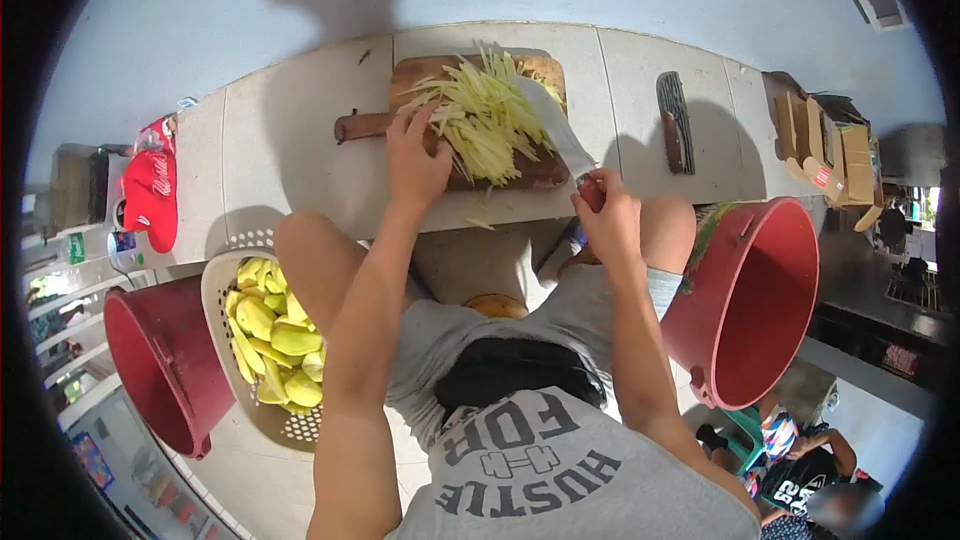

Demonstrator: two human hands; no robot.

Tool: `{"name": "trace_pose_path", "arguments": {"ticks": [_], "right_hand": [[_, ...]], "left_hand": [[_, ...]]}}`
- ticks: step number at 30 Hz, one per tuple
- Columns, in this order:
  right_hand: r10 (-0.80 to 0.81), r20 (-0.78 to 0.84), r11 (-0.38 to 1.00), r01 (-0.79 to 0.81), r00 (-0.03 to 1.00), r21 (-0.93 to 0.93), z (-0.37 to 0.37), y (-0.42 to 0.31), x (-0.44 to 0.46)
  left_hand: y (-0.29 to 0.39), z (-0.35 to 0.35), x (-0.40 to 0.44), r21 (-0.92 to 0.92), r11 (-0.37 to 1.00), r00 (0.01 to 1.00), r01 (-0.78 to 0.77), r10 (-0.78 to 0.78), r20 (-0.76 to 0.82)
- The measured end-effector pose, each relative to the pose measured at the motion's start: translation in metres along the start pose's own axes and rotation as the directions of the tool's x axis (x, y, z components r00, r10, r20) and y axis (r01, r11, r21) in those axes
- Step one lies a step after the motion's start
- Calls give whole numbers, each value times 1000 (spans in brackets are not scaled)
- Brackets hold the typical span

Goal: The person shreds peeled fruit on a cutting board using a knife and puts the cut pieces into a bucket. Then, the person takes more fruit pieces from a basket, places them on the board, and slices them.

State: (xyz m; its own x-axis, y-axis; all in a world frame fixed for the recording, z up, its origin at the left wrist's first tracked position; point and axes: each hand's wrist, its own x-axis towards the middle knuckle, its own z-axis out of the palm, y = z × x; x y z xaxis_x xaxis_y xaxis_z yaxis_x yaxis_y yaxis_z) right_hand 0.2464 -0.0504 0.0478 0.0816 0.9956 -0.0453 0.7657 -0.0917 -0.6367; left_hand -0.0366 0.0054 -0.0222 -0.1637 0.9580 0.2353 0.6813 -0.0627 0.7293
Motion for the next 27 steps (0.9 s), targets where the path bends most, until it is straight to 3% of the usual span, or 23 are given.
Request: {"name": "trace_pose_path", "arguments": {"ticks": [3,5,6,8,11,13,14,16,20,24,25,26,27], "right_hand": [[-54,-3,997,54,999,59,8,7,11],[186,204,822,-266,961,503,12,6,17],[184,206,823,-265,961,502,14,8,18],[156,327,637,-348,932,688,17,13,17],[127,442,557,-432,888,709,16,7,18],[126,439,552,-430,890,714,18,3,20],[125,438,545,-431,890,719,19,1,19],[118,448,525,-438,886,729,17,-8,21],[74,443,472,-423,893,773,16,-10,24],[135,388,528,-398,912,750,19,-4,30],[153,280,671,-308,948,675,22,2,32],[148,168,794,-218,975,567,25,8,35],[149,169,794,-220,974,566,25,10,38]], "left_hand": [[-5,4,-6,4,998,997,62,-62,41],[-9,9,-10,50,997,994,67,-71,80],[-7,12,-12,14,1000,997,23,-24,78],[-2,17,-18,-23,1000,997,-17,19,77],[17,21,-32,-18,998,996,-67,68,51],[43,15,-42,-80,958,950,-275,284,133],[54,13,-45,-82,958,949,-276,285,134],[68,12,-50,21,868,855,-497,485,183],[53,22,-44,204,849,871,-487,456,183],[37,14,-34,199,962,982,-187,175,75],[31,13,-35,167,983,997,-73,69,30],[25,12,-36,169,983,997,-71,67,30],[22,10,-38,141,990,1000,4,-8,28]]}}
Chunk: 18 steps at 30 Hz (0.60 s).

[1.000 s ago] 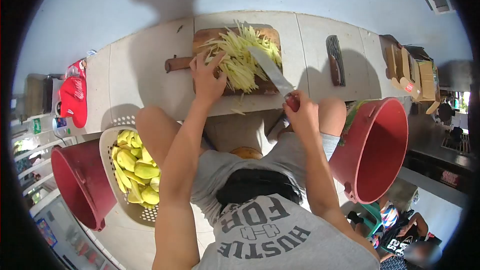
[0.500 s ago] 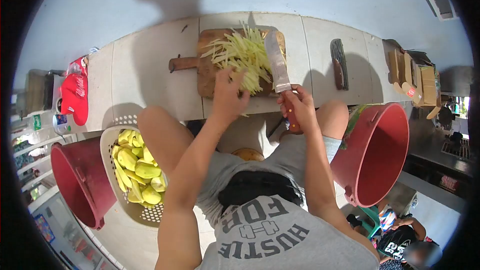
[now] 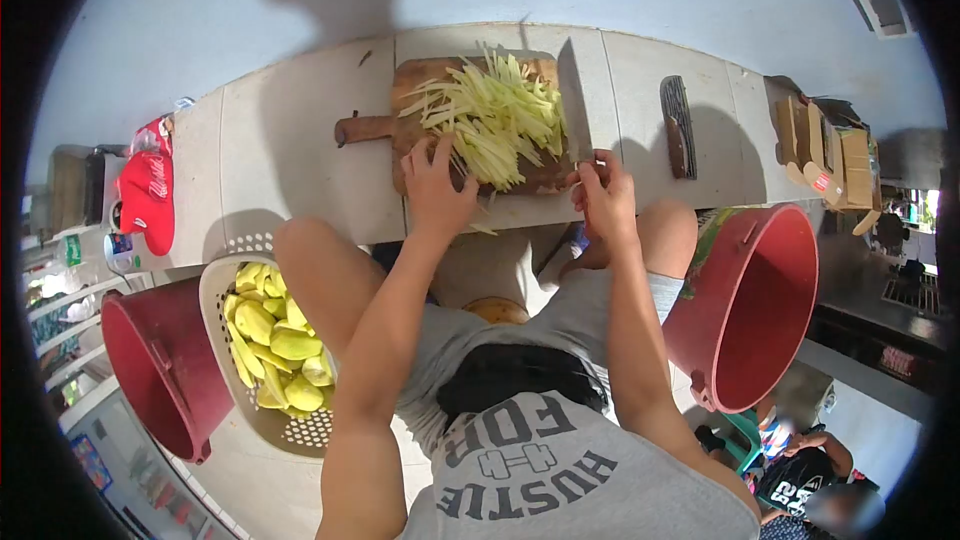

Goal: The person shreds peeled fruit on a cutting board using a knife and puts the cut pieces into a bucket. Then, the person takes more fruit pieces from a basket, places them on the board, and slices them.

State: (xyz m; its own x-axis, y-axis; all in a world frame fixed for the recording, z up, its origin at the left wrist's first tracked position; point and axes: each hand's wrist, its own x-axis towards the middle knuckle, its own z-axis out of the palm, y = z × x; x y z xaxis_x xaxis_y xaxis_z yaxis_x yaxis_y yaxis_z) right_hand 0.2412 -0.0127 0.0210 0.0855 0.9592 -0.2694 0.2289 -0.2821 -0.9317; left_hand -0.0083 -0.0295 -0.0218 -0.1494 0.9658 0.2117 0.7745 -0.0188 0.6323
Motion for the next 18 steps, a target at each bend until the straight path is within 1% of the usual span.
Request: {"name": "trace_pose_path", "arguments": {"ticks": [1,2,3,4,5,6,7,8,9,10,11,13,16,18], "right_hand": [[-36,-43,998,34,998,-53,-1,1,3],[-75,-85,992,65,994,-107,-2,3,4],[-109,-118,988,95,987,-119,-1,1,3],[-107,-117,989,93,987,-118,-1,4,5],[-111,-107,993,106,988,-50,-1,8,8],[-114,-100,993,116,988,17,-1,11,9],[-112,-100,993,114,989,18,0,11,9],[-116,-99,990,122,988,65,2,10,9],[-117,-98,985,128,988,112,4,10,7],[-115,-97,986,126,989,113,5,8,7],[-94,-83,988,103,992,112,7,7,6],[-71,-68,991,78,995,112,7,7,3],[-73,-74,993,79,995,85,7,10,1],[-14,-68,993,22,998,113,4,15,-1]], "left_hand": [[-2,0,-3,-30,997,997,76,-75,10],[-4,-1,-9,-29,997,997,78,-77,12],[-2,-6,-16,-69,986,985,149,-142,100],[0,-10,-24,-100,970,961,223,-202,190],[-1,-12,-32,-96,970,960,224,-203,191],[-1,-11,-41,4,983,907,183,-170,385],[1,-11,-48,92,988,811,121,-152,565],[5,-10,-56,92,988,810,122,-153,566],[12,-9,-64,77,997,858,7,-46,512],[16,-7,-67,69,992,889,-109,66,453],[17,-4,-67,70,992,889,-109,66,454],[14,5,-68,98,968,884,-232,168,436],[7,16,-64,120,961,887,-251,179,426],[3,22,-65,98,967,884,-237,173,435]]}}
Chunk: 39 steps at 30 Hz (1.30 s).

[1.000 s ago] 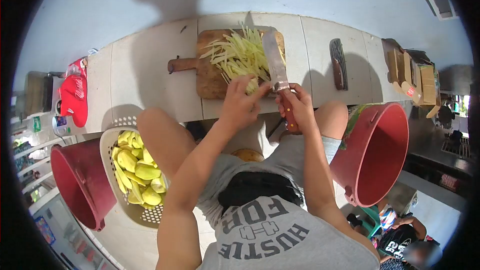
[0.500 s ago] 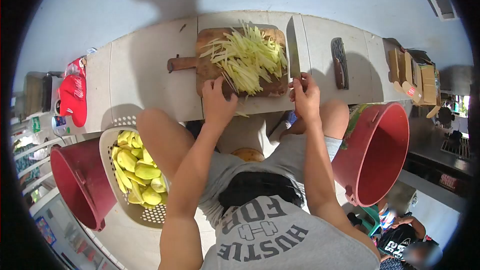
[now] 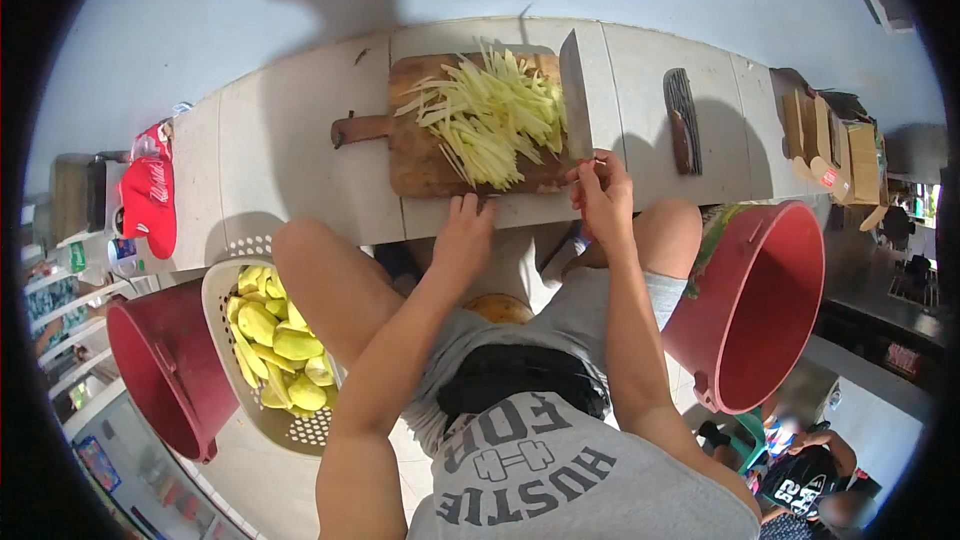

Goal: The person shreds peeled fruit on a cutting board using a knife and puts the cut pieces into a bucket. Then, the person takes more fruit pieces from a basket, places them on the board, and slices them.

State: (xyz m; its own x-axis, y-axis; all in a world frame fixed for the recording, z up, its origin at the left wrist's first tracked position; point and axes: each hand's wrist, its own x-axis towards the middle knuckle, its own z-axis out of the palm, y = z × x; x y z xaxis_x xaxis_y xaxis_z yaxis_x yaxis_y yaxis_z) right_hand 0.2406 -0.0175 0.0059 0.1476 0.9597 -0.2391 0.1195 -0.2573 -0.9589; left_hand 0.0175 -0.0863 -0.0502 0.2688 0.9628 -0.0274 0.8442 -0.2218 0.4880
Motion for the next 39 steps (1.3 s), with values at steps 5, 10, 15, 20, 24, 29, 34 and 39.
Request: {"name": "trace_pose_path", "arguments": {"ticks": [5,10,15,20,24,29,34,39], "right_hand": [[1,30,999,-2,1000,32,0,7,-2],[20,39,1000,-20,999,21,-1,7,-4],[38,14,998,-38,999,50,-2,12,-5],[38,44,998,-40,998,43,-1,10,-5],[29,19,997,-30,999,65,1,16,-5],[42,32,999,-43,999,34,-6,19,-5],[45,36,999,-46,998,25,1,16,-5],[49,86,999,-48,995,-9,5,10,-9]], "left_hand": [[-2,9,0,24,999,1000,23,-23,17],[3,11,-4,-15,998,990,68,-69,-126],[0,21,-5,-84,993,971,81,-98,-220],[9,11,0,-36,995,975,88,-94,-203],[11,3,1,-52,992,988,115,-120,-96],[12,8,2,-85,990,979,109,-122,-163],[7,21,4,39,999,989,3,3,-150],[13,19,8,125,992,999,5,0,-41]]}}
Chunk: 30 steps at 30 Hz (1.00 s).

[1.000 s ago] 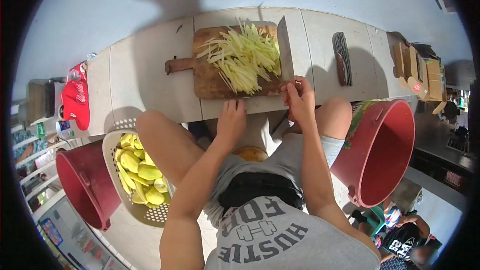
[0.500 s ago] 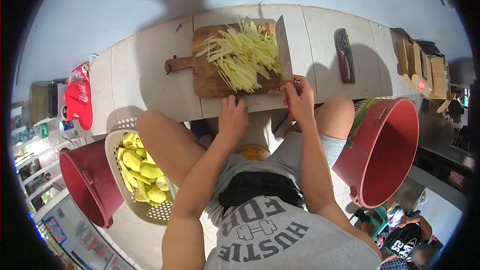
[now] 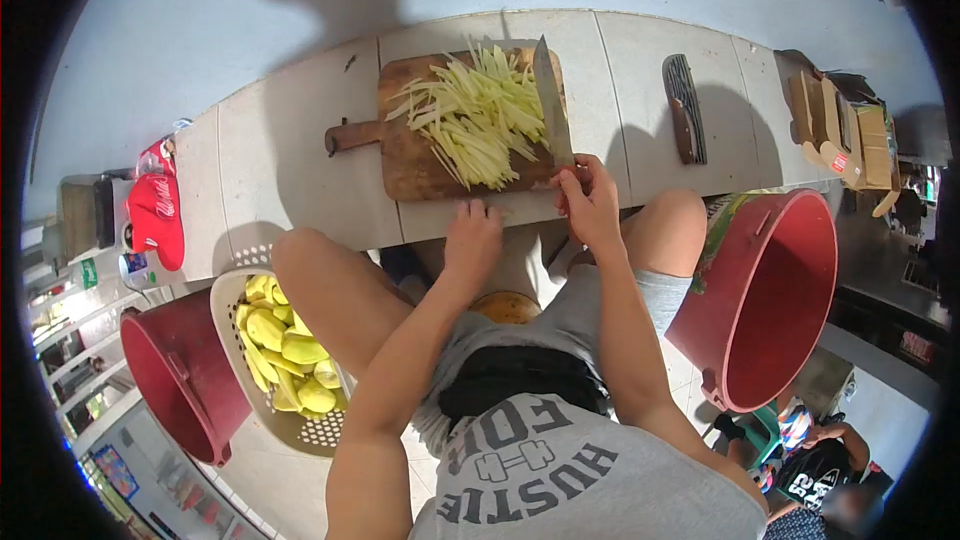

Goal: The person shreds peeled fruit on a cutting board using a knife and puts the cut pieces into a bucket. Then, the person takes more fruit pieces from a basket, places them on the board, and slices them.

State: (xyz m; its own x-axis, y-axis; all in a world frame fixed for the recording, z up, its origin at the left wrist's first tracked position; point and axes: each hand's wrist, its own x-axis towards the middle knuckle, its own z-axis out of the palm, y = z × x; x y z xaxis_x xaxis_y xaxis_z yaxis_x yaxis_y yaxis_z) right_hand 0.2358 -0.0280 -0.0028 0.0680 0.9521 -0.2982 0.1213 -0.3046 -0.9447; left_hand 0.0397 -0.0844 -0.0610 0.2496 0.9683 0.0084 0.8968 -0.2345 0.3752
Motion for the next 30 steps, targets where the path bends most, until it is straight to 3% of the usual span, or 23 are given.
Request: {"name": "trace_pose_path", "arguments": {"ticks": [10,13,16,20,22,23,25,26,28,29,30], "right_hand": [[-5,-42,1000,6,999,12,-5,4,3],[-40,-84,996,34,996,-78,-16,10,19],[-292,-245,826,115,924,-551,-25,2,38],[-251,-282,796,31,926,-604,-32,7,63],[-275,-273,774,44,922,-632,-33,14,71],[-299,-266,751,54,916,-658,-33,18,74],[-299,-250,727,50,921,-684,-32,22,78],[-298,-231,701,47,926,-712,-31,24,78],[-277,-216,694,39,936,-718,-30,28,81],[-260,-209,689,30,943,-724,-30,29,82],[-263,-205,686,33,943,-727,-30,25,81]], "left_hand": [[6,-9,19,41,999,983,2,-9,184],[3,-5,21,19,1000,986,1,-4,165],[1,-2,22,-53,998,989,31,-23,148],[-1,-7,22,-71,993,982,91,-77,172],[1,-26,23,-340,914,971,222,-178,157],[0,-36,27,-340,914,971,224,-179,157],[-1,-60,39,-548,765,934,337,-345,93],[-4,-66,46,-549,762,932,343,-350,97],[-12,-73,65,-723,631,891,281,-452,-48],[-15,-75,70,-725,628,889,282,-456,-50],[-18,-75,75,-668,704,883,240,-445,-151]]}}
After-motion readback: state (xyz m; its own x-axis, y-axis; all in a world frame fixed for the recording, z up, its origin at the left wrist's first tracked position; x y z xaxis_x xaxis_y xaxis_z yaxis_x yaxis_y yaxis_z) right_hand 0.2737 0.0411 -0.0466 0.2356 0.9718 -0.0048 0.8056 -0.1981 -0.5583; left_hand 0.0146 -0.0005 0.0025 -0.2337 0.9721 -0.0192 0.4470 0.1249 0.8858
